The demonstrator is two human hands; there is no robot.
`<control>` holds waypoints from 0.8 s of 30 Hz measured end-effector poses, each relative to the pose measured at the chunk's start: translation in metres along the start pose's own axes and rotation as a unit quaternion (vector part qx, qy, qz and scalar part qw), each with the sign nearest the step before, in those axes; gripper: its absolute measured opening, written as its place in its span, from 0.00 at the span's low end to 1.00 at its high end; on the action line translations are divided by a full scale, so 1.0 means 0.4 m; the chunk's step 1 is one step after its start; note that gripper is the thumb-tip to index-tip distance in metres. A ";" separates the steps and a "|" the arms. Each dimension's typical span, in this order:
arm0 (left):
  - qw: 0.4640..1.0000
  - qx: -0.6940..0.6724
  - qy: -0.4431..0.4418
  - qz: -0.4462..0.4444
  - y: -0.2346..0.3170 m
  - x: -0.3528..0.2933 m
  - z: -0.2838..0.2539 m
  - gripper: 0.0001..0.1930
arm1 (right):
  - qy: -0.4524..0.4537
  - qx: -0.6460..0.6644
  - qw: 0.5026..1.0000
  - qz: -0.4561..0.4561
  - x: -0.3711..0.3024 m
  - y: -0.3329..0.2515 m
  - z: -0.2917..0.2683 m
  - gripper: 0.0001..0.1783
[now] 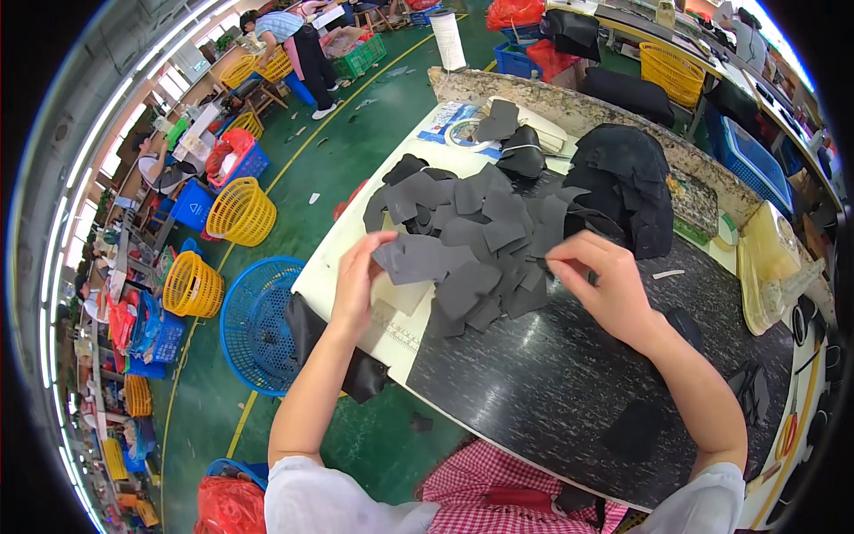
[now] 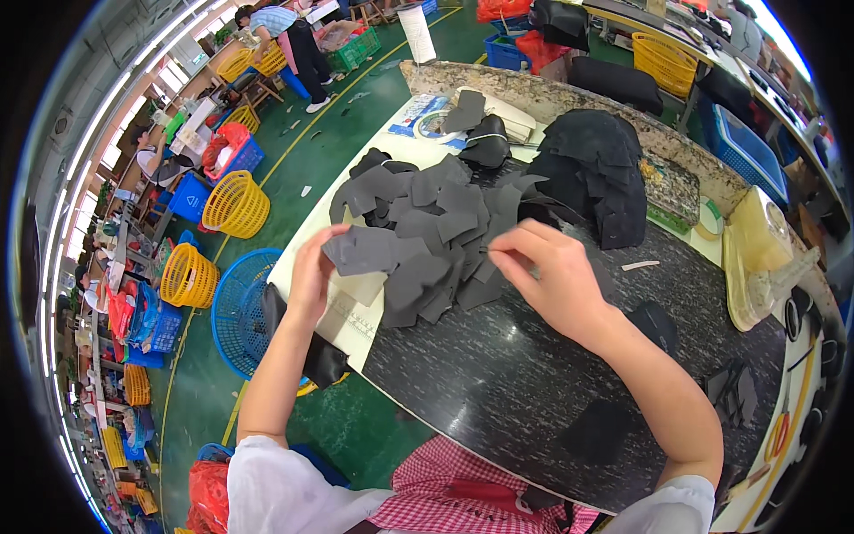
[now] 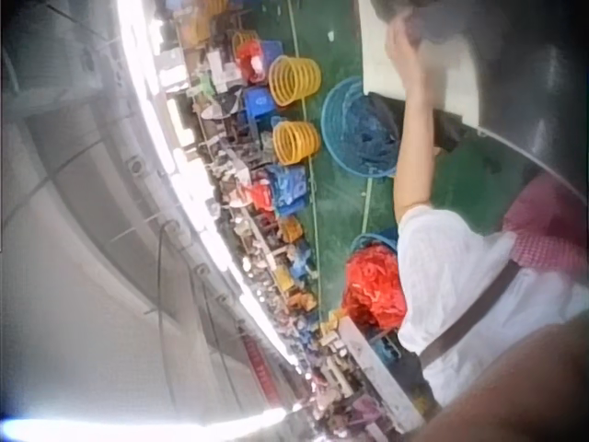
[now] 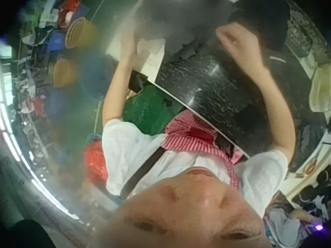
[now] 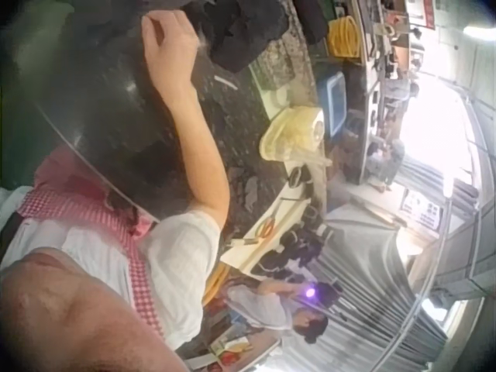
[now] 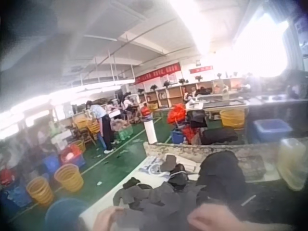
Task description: The person retrieves fabric cutouts from a basket, secures a bundle of pieces with a rubber band, and attaches cutout pieces together by hand on the table.
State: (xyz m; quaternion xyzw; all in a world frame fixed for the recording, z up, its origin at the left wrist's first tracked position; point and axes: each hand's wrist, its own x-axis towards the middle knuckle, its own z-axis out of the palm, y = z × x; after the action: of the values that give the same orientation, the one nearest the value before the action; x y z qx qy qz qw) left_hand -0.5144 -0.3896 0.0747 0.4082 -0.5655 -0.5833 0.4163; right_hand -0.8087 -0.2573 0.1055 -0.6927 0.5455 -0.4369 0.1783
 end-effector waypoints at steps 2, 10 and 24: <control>0.993 0.069 0.011 0.098 0.019 0.010 0.012 0.16 | 0.036 -0.090 0.992 -0.084 0.059 -0.003 0.038 0.06; 0.751 0.502 -0.167 0.394 0.013 0.029 0.194 0.16 | 0.029 -0.116 0.991 -0.054 0.109 0.119 0.094 0.08; 0.921 0.113 -0.205 0.312 0.112 -0.118 0.320 0.21 | 0.027 0.082 0.995 -0.045 -0.203 -0.110 -0.167 0.20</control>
State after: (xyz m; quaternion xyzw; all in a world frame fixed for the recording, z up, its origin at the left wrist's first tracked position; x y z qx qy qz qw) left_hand -0.6194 -0.3045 0.1231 0.1274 -0.7994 -0.4267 0.4033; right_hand -0.8378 -0.1530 0.1411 -0.6877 0.4807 -0.5062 0.1994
